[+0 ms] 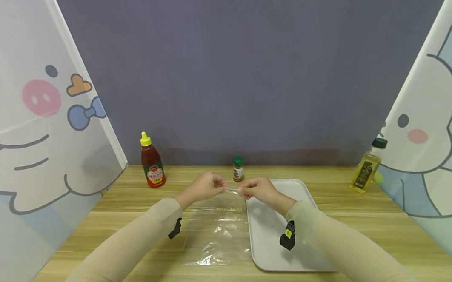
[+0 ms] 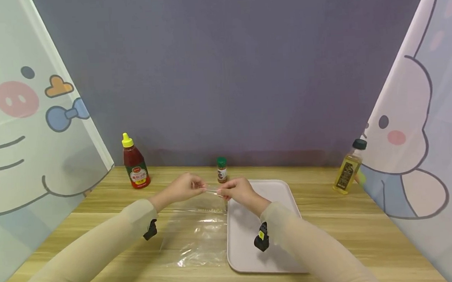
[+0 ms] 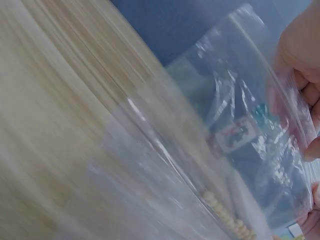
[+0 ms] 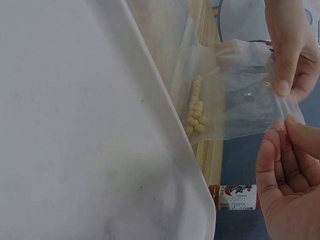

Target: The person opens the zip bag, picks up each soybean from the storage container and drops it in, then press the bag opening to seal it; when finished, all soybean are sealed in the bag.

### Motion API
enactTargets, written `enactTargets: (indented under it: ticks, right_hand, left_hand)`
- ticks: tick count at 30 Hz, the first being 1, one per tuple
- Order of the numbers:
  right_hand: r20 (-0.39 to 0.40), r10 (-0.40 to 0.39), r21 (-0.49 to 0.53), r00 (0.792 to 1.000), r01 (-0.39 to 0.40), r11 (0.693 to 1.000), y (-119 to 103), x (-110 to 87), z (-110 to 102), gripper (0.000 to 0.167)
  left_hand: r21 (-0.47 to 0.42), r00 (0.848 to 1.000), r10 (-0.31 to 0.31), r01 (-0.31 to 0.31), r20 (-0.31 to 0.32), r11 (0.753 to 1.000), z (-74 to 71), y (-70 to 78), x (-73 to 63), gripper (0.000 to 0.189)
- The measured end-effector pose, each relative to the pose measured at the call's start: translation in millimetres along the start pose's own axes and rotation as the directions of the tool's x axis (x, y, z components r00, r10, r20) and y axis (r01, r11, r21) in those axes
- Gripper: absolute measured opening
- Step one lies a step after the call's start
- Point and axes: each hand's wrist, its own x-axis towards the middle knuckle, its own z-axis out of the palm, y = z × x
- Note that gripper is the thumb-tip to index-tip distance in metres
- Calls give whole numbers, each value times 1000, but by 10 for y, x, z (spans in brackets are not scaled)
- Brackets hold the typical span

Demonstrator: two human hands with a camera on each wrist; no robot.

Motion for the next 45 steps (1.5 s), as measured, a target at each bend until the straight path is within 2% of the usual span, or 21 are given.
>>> enactTargets:
  ticks: [7,14,20,24,38,45]
  right_hand:
    - [-14,24,6,1000,-24,1000,6,15,-27,16]
    - [-14,30,11,999,-30,999,4,30,-45,16]
    - [-3,34,23,999,-34,999,-5,15,-45,16]
    - [0,33,24,999,-33,999,-10,4,-45,16]
    - [4,35,26,999,-35,999,-5,-3,-32,16]
    - [-6,31,29,999,-31,999,3,0,-44,17]
  left_hand:
    - [17,998,-63,63,-7,998,-92,-129,-107,7]
    - [18,999,-39,39,-35,999,-206,-231,-227,6]
    - [-9,998,-44,43,-35,999,-274,-333,-331,6]
    - [9,998,-50,50,-45,999,-304,-393,-374,5]
    - [66,995,-72,77,-70,995,-356,-438,-462,4]
    - [37,994,-100,102,-54,994,-390,-447,-493,7]
